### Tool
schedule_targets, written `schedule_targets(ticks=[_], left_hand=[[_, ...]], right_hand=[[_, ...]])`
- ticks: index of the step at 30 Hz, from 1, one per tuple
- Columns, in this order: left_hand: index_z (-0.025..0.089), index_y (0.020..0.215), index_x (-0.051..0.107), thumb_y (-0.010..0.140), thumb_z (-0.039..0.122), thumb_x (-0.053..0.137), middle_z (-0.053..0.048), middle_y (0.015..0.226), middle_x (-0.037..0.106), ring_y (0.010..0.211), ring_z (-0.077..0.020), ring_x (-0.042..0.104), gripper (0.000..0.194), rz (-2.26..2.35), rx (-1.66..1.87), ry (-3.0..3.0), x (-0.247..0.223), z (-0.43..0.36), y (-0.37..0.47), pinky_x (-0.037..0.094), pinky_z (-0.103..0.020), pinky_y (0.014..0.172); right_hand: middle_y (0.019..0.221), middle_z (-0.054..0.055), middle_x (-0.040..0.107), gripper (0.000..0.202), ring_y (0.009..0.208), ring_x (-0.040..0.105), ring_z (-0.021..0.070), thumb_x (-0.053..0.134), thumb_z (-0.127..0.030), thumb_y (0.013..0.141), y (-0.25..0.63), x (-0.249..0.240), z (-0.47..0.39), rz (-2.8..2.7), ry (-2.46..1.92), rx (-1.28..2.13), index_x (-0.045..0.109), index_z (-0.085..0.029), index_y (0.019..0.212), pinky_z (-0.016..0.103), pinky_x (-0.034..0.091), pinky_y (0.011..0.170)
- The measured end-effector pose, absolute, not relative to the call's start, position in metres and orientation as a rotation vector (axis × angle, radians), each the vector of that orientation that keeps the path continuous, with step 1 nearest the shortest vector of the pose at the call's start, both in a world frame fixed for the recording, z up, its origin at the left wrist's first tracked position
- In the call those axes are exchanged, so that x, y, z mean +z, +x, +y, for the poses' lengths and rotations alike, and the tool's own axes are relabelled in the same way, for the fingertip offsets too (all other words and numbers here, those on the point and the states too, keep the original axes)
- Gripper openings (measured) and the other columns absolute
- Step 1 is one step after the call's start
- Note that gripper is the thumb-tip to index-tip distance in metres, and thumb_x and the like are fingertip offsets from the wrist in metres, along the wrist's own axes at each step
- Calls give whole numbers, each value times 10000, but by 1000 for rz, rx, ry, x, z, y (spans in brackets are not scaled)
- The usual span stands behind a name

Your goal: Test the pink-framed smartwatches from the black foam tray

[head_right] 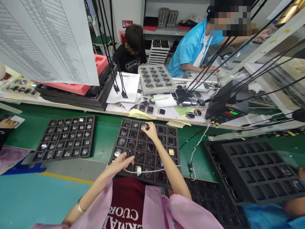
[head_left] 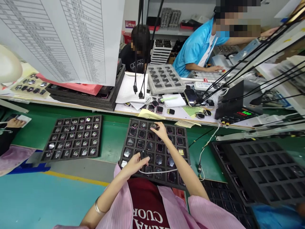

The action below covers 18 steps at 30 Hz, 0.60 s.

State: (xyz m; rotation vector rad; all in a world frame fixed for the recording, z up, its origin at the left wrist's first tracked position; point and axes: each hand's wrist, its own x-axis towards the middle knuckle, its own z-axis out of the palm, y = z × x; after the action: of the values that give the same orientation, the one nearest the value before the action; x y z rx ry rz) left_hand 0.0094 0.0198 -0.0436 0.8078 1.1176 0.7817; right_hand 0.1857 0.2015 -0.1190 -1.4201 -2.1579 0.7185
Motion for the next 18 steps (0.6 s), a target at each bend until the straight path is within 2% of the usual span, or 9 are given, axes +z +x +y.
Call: schedule_targets(ticks=[6, 11, 18], left_hand=[[164, 780, 533, 733, 625, 650, 6, 694, 599, 469, -64, 321, 477, 1143, 789, 768, -47, 23, 15, 219, -241, 482], [162, 768, 530, 734, 595, 665, -7, 705, 618, 461, -59, 310, 455, 1149, 805, 721, -49, 26, 17, 203, -243, 474], [139, 847, 578, 703, 537, 711, -67, 807, 694, 431, -40, 294, 444, 1064, 782, 698, -43, 34, 18, 166, -239, 451]], right_hand=[[1277, 105, 542, 315, 1094, 573, 267, 595, -296, 955, 206, -151, 220, -2367, -1546, 561, 553, -170, 1240, 479, 499, 908], [1238, 101, 563, 288, 1044, 596, 250, 596, -290, 955, 238, -146, 228, -2504, -1672, 543, 568, -161, 1211, 451, 522, 871], [1206, 98, 577, 282, 1005, 611, 238, 598, -292, 954, 224, -136, 239, -2440, -1764, 623, 570, -156, 1200, 430, 538, 838]])
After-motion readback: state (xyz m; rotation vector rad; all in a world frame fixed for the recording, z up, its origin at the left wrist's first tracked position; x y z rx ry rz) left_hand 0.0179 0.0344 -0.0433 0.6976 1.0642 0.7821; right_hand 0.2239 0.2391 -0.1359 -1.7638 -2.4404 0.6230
